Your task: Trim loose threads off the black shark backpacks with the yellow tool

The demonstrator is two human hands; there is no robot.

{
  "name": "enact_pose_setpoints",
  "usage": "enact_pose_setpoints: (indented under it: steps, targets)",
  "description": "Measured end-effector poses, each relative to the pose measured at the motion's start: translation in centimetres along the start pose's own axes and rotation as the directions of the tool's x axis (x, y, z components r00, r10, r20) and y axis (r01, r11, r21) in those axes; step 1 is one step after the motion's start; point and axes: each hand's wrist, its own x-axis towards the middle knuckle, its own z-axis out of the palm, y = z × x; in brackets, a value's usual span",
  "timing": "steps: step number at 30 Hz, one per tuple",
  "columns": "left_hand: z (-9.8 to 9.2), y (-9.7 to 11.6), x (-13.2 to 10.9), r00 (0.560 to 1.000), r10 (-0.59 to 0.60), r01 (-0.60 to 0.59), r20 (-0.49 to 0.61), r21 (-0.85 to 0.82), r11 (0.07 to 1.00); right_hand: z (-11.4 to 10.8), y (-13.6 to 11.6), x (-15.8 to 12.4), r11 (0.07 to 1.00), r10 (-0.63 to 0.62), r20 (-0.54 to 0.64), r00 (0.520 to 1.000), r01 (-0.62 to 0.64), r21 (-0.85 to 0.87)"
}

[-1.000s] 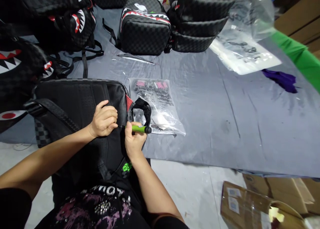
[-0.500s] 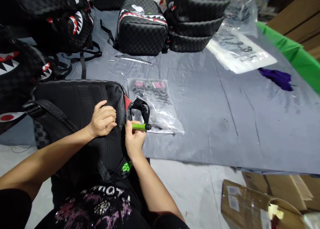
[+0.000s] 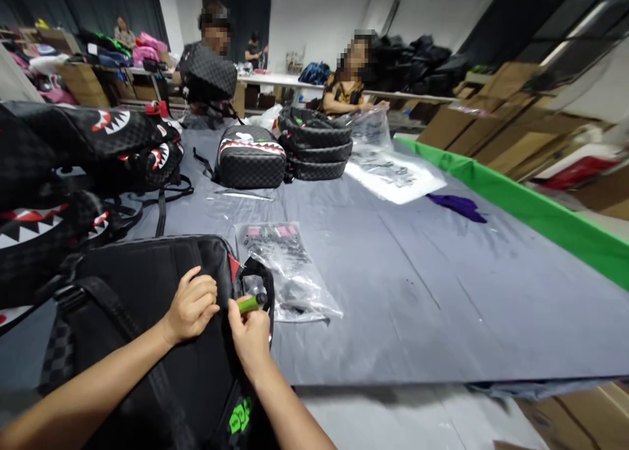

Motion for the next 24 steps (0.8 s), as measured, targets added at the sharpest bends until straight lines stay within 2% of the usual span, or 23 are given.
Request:
enact_pose_setpoints:
  steps: [7,10,14,17,20,22,24]
  targets:
    - [0.4,0.0,-0.2,1.000,-0.026,0.026,-0.007,0.004,1.000,0.0,0.4,-0.2,0.996,-0.084,-0.035,0.996,0.084,-0.007]
    - [0.5,0.2,-0.4,0.999,-0.032,0.032,0.000,0.020,0.999,0.0,1.1,-0.3,0.995,-0.092,-0.094,0.991,0.089,-0.037]
    - [0.5,0.1,0.1,0.998,-0.047,0.044,0.033,0.083,0.996,-0.2,1.7,-0.3,0.990,-0.140,-0.074,0.987,0.139,-0.009]
    - [0.1,-0.7,1.2,0.989,0.044,-0.065,0.143,0.149,0.987,-0.9,1.8,-0.4,0.988,-0.156,-0.147,0.977,0.155,-0.023]
    - [-0.9,-1.2,2.6,0.944,0.197,-0.251,0.266,0.187,0.950,-1.8,1.5,-0.9,0.978,-0.200,-0.184,0.962,0.206,0.016]
    - [-2.4,-0.6,3.5,0.933,0.248,-0.307,0.260,0.221,0.926,-2.1,0.7,-1.7,0.954,-0.296,-0.195,0.935,0.301,-0.008]
    - [-4.5,1.0,4.1,0.944,0.257,-0.307,0.206,0.266,0.914,-2.3,-0.5,-2.7,0.901,-0.433,-0.207,0.877,0.427,-0.077]
